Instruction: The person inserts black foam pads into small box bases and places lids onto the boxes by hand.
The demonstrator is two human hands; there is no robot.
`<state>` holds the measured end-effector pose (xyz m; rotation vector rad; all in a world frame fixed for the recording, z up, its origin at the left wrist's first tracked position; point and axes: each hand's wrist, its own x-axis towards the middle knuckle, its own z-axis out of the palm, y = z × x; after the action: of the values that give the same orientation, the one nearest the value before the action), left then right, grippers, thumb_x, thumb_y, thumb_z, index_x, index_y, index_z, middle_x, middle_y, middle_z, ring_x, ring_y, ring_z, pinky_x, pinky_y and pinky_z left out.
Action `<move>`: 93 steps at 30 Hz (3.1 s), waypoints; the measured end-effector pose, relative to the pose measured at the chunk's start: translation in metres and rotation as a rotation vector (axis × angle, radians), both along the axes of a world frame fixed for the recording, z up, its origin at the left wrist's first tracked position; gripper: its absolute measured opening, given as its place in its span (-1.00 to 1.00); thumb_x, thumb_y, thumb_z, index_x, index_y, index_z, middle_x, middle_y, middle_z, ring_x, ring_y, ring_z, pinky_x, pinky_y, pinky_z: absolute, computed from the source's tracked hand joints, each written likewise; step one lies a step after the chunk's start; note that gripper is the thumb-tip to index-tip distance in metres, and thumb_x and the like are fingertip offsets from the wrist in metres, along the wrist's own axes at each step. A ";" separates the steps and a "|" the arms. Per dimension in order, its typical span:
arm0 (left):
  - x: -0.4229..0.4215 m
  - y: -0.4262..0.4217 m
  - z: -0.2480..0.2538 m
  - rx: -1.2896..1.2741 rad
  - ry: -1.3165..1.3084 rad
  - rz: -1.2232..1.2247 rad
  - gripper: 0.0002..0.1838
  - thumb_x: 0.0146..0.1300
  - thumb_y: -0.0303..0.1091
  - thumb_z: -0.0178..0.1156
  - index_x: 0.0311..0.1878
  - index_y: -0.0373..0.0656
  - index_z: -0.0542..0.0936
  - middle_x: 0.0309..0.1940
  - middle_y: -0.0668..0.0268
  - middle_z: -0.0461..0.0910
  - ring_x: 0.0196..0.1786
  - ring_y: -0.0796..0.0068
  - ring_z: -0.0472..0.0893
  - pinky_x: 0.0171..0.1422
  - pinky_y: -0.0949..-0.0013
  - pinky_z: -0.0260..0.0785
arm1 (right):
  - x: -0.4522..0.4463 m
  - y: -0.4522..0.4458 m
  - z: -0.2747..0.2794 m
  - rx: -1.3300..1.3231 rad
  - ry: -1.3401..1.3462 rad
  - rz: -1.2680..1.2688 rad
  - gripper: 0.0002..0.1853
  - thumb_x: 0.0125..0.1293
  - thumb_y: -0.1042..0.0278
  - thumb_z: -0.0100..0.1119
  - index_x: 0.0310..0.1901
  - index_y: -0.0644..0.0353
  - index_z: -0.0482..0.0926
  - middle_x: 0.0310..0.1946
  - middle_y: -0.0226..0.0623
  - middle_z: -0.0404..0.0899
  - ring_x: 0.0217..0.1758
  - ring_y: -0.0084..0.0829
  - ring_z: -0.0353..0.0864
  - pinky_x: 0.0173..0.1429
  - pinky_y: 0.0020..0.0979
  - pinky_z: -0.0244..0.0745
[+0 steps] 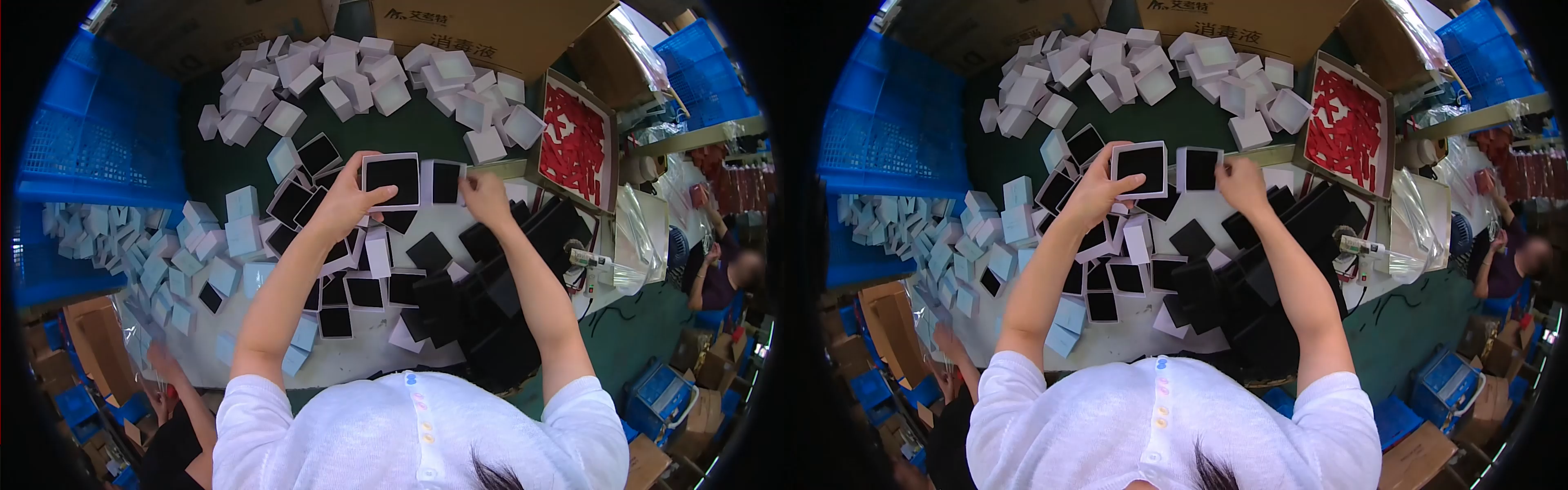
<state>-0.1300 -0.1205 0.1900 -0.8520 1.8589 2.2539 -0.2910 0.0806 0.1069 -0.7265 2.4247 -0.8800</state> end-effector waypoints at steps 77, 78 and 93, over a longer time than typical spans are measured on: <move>-0.057 0.103 -0.065 -0.260 0.213 -0.353 -0.36 -0.01 -0.16 0.49 0.09 -0.30 0.51 -0.16 0.15 0.64 -0.16 0.41 0.62 -0.05 0.37 0.45 | 0.077 0.133 0.043 -0.170 0.681 -0.277 -0.33 0.10 0.06 0.35 0.22 0.16 0.41 0.30 -0.07 0.29 0.39 0.01 0.18 0.45 0.04 -0.04; -0.052 0.104 -0.062 -0.295 0.249 -0.412 -0.34 -0.06 -0.17 0.52 0.09 -0.28 0.50 -0.19 0.16 0.64 -0.19 0.41 0.62 -0.07 0.38 0.45 | 0.070 0.119 0.048 -0.359 0.505 -0.288 -0.29 0.01 0.17 0.44 0.22 0.17 0.39 0.24 -0.05 0.34 0.27 -0.05 0.33 0.35 -0.12 0.19; -0.109 0.005 -0.076 -1.426 0.407 0.110 -0.36 -0.07 -0.61 0.24 0.19 -0.15 0.43 0.19 0.04 0.35 0.29 -0.05 0.31 0.40 0.09 0.19 | 0.029 0.089 0.026 -0.194 -0.116 -0.269 -0.47 0.12 0.13 0.40 0.04 0.32 0.55 -0.17 -0.07 0.68 -0.08 -0.22 0.66 0.07 -0.33 0.49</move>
<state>-0.2391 -0.1157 0.1138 -0.5136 3.6203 0.7938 -0.2615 0.1694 0.1332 -0.4056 2.3899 -1.2400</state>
